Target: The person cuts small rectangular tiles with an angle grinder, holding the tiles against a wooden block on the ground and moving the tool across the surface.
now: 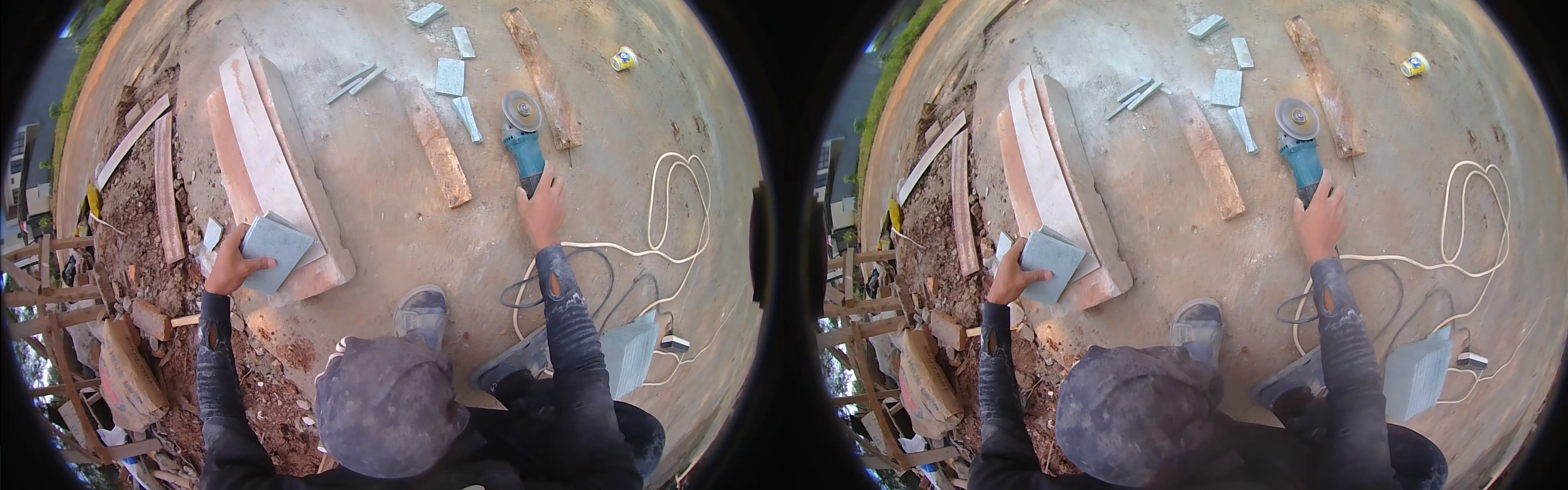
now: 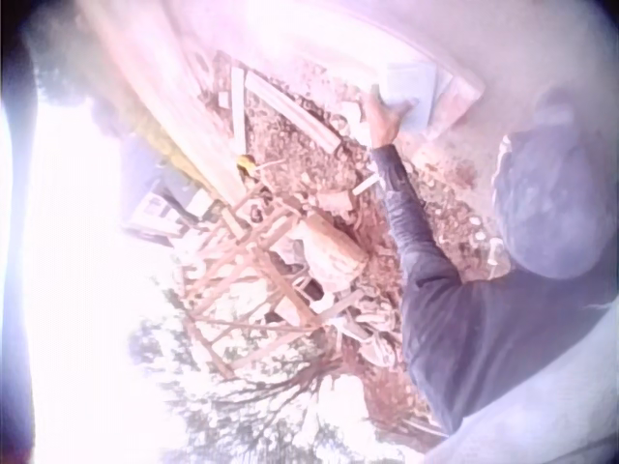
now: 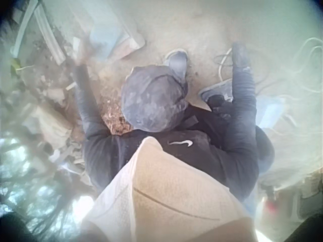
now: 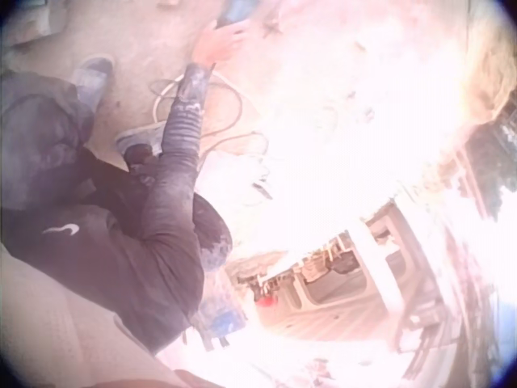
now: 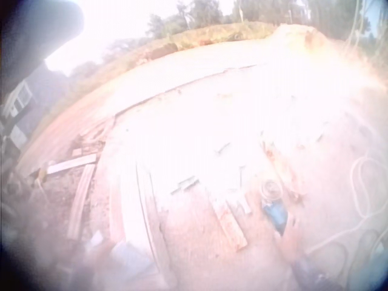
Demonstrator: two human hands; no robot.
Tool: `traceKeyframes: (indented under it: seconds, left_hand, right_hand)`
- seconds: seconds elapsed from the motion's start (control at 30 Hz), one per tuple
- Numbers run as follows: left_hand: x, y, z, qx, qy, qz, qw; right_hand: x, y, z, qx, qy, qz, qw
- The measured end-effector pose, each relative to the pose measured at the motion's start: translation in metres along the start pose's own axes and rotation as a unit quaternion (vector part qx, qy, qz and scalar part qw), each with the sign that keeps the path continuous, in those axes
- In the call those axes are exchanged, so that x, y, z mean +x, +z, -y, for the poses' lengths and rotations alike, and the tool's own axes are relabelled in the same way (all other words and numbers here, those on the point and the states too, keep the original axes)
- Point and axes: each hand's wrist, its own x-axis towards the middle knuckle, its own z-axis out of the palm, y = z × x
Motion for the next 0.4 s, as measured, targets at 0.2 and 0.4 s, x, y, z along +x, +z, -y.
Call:
traceKeyframes:
  seconds: [0.2,0.4]
  left_hand:
    - [-0.028,0.025,-0.026,0.047,0.036,-0.050,0.997]
    - [-0.037,0.036,-0.038,0.106,0.039,-0.036,0.993]
  right_hand:
    - [0.006,0.001,-0.004,0.025,0.014,0.021,0.999]
    - [0.013,0.004,-0.014,0.061,0.031,0.048,0.996]
